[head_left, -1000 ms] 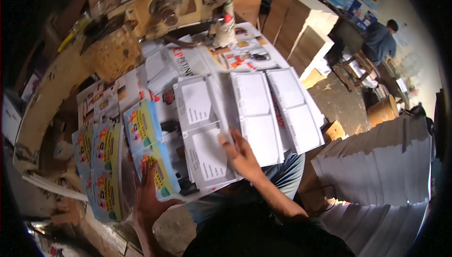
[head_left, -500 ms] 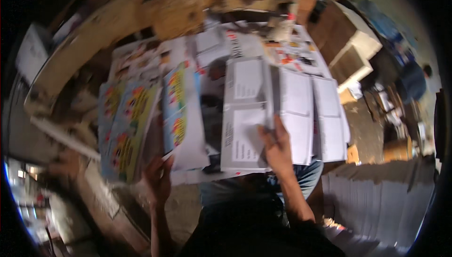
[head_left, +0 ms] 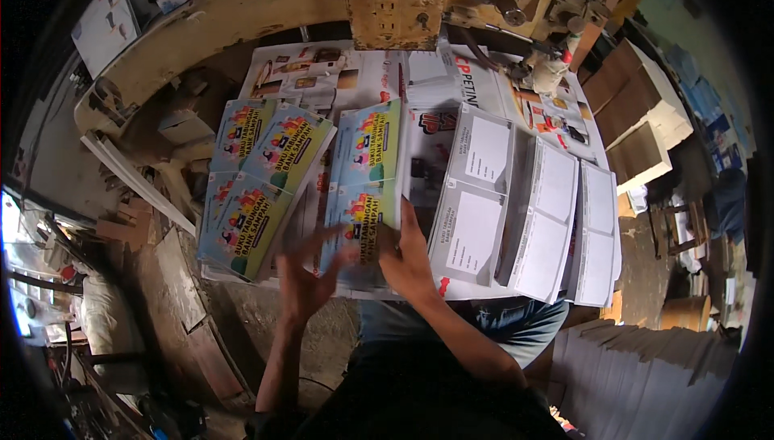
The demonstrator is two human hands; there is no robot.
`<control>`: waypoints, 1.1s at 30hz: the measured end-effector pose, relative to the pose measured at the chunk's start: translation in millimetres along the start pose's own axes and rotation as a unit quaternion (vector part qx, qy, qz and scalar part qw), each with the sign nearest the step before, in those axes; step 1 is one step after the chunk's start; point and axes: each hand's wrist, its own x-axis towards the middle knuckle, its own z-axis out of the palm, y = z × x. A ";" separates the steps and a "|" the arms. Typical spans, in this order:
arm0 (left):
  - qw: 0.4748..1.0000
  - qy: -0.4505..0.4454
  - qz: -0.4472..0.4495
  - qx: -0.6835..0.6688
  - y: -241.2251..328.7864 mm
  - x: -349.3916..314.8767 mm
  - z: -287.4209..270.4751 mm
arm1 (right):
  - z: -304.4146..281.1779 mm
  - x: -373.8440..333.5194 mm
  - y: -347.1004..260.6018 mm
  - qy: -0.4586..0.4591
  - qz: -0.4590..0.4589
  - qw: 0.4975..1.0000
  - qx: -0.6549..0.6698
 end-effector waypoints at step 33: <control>0.930 0.258 -0.208 0.161 -198.1 41.9 -143.2 | -216.2 -78.4 5.3 0.345 -0.028 0.868 -0.356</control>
